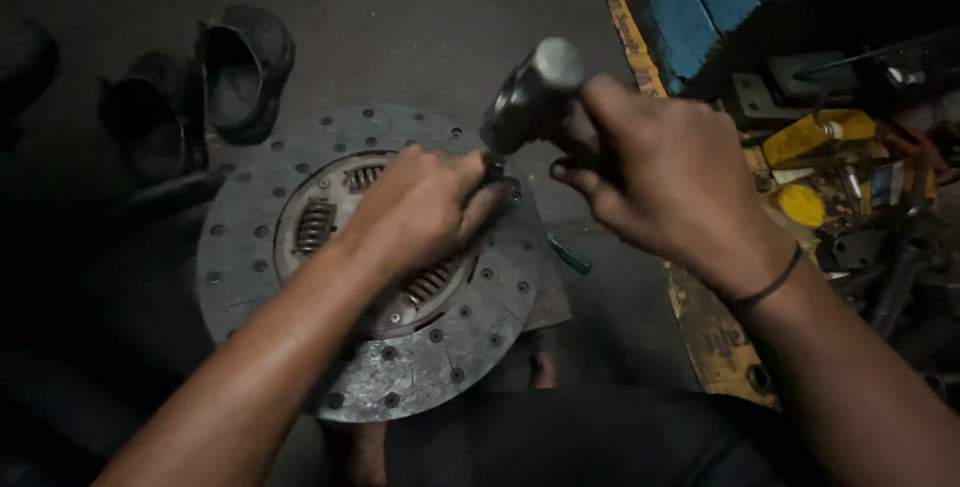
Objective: The person is repairing a clutch assembly. They use a hammer and a punch to remove pins from the clutch plate, then use a screwdriver to adjust the springs.
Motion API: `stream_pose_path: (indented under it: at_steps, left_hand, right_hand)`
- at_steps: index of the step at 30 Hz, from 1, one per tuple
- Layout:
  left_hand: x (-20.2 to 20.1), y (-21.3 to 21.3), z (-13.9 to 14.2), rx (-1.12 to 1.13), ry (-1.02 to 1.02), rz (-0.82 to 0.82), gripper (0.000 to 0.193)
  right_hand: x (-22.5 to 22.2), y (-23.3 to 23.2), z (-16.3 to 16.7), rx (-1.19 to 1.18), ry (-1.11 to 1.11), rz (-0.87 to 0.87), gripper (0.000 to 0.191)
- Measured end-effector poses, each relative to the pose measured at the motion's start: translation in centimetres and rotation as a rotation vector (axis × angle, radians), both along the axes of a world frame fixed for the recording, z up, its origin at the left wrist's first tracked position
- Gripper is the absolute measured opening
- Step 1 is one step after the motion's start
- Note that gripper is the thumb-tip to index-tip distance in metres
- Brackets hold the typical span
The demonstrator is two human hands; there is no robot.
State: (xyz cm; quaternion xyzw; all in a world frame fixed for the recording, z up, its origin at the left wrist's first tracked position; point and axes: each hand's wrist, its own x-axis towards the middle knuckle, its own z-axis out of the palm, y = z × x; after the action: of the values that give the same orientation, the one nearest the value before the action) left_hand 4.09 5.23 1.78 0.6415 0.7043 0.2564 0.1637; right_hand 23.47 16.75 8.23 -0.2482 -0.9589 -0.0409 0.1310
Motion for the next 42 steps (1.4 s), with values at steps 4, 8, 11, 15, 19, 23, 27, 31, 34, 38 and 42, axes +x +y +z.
stream_pose_path:
  at_steps: [4, 8, 11, 15, 19, 23, 27, 31, 34, 38, 42]
  left_hand:
    - [-0.3, -0.3, -0.3, 0.329, 0.089, -0.079, 0.024]
    - [-0.6, -0.5, -0.4, 0.254, 0.056, -0.029, 0.021]
    - [-0.7, -0.3, -0.4, 0.255, 0.075, -0.031, 0.023]
    - [-0.9, 0.0, -0.6, 0.295, 0.070, -0.040, 0.023]
    - [-1.0, 0.2, -0.7, 0.192, 0.071, -0.045, 0.027]
    - [-1.1, 0.2, -0.4, 0.078, 0.012, -0.039, 0.024]
    - [-1.0, -0.1, -0.2, 0.182, 0.028, -0.067, 0.021]
    - [-1.0, -0.3, -0.4, 0.293, 0.045, -0.073, 0.022]
    - [-1.0, -0.1, -0.7, 0.206, 0.032, -0.043, 0.022]
    - [-1.0, 0.1, -0.8, 0.194, 0.002, 0.005, 0.021]
    - [-0.9, 0.2, -0.4, 0.167, 0.018, 0.001, 0.022]
  right_hand:
    - [-1.1, -1.0, 1.9, 0.099, -0.166, -0.027, 0.040]
    - [-2.2, -0.9, 4.6, 0.120, -0.329, 0.001, 0.040]
    - [-2.5, 0.2, 7.3, 0.065, -0.353, 0.000, 0.039]
    - [-0.9, 2.4, 12.5, 0.400, -0.134, -0.028, 0.044]
    - [-0.5, 2.0, 13.5, 0.515, 0.416, 0.328, 0.034]
    - [-2.8, -0.5, 7.1, 0.208, 0.336, 0.375, 0.024]
    - [-1.4, -0.2, 5.2, -0.057, -0.656, -0.270, 0.021]
    - [-0.2, 2.0, 9.9, 0.034, -0.182, -0.155, 0.056]
    - [-0.2, 0.8, 11.8, 0.274, 0.204, 0.186, 0.039]
    - [-2.1, -2.1, 7.1, 0.088, 0.257, 0.335, 0.026]
    - [-2.3, -0.4, 4.1, -0.028, -0.634, -0.237, 0.014]
